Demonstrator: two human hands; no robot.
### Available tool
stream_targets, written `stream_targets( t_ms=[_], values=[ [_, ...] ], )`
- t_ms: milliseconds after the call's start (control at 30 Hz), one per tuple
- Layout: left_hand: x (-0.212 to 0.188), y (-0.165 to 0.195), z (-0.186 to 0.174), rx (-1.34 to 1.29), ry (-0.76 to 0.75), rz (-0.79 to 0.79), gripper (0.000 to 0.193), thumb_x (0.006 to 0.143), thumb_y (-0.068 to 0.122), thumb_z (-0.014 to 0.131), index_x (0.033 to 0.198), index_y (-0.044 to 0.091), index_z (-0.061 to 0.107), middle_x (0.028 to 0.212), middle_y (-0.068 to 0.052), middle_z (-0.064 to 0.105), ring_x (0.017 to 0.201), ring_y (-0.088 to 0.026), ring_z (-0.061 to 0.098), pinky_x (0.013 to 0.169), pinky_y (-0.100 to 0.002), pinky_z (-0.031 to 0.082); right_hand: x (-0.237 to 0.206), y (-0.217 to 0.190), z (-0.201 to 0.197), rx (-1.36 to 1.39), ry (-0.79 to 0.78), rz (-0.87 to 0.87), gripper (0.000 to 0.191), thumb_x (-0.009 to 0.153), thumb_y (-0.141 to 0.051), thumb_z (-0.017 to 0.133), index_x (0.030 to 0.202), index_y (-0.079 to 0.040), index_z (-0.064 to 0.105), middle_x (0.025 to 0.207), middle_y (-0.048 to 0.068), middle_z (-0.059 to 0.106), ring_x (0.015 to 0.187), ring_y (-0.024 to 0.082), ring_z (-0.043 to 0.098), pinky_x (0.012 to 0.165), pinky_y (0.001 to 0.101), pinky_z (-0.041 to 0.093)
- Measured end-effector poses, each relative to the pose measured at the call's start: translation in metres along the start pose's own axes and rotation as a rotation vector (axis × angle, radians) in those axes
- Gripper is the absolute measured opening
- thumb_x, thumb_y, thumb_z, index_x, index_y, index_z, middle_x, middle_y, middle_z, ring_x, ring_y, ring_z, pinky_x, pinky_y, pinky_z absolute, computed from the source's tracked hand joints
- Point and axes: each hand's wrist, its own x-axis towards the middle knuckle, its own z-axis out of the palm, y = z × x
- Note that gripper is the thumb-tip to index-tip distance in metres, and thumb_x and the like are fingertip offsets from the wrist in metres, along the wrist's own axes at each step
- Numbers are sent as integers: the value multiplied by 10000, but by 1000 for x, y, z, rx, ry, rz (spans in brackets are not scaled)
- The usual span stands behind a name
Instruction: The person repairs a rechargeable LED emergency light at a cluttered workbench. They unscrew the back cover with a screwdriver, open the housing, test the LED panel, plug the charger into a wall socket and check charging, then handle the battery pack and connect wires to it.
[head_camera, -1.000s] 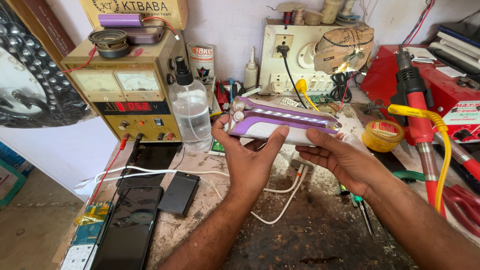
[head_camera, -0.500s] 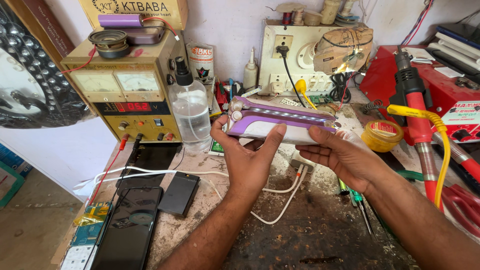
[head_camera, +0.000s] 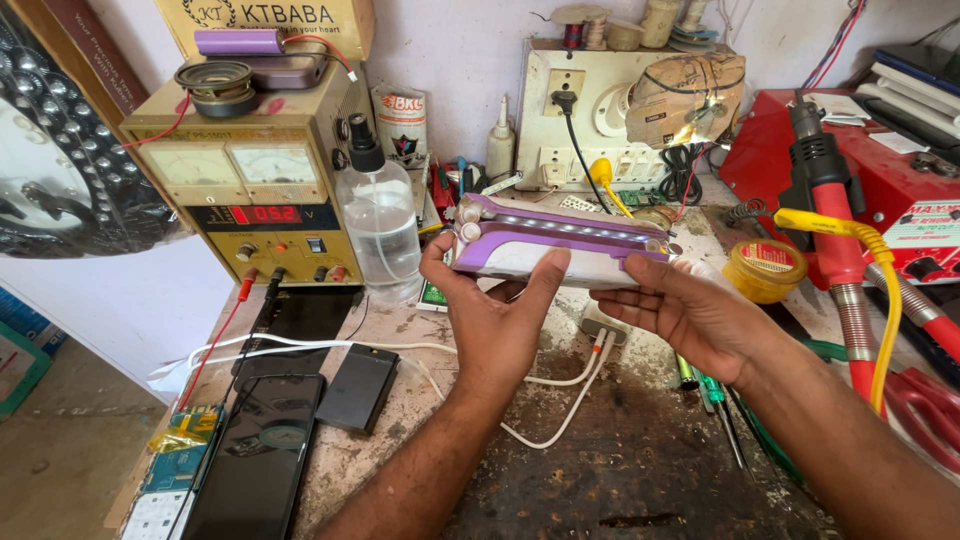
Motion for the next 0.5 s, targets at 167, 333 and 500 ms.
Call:
stream_targets(
  t_ms=[167, 333, 500],
  values=[
    [-1, 0, 2, 26, 2, -23, 952, 819, 156, 835, 1428, 67, 109, 1323, -232, 492, 1190, -250, 611, 972, -354, 595, 4, 1, -1, -7, 12, 11, 576, 856, -233, 740, 1333, 34, 561, 1250, 187, 691, 1161, 292, 683, 1004, 408, 515],
    [-1, 0, 2, 8, -12, 3, 932, 824, 127, 832, 1417, 63, 116, 1317, -225, 499, 1169, -236, 620, 956, -348, 600, 5, 1, -3, -16, 19, 23, 591, 839, -236, 755, 1330, 33, 567, 1246, 180, 695, 1160, 286, 686, 1004, 407, 517],
    [-1, -1, 1, -1, -33, 32, 916, 840, 122, 823, 1415, 68, 113, 1317, -220, 509, 1155, -223, 632, 957, -341, 599, 6, 0, -4, -19, -3, 13, 565, 845, -230, 750, 1317, 29, 579, 1239, 168, 701, 1168, 281, 685, 1007, 410, 515]
  ],
)
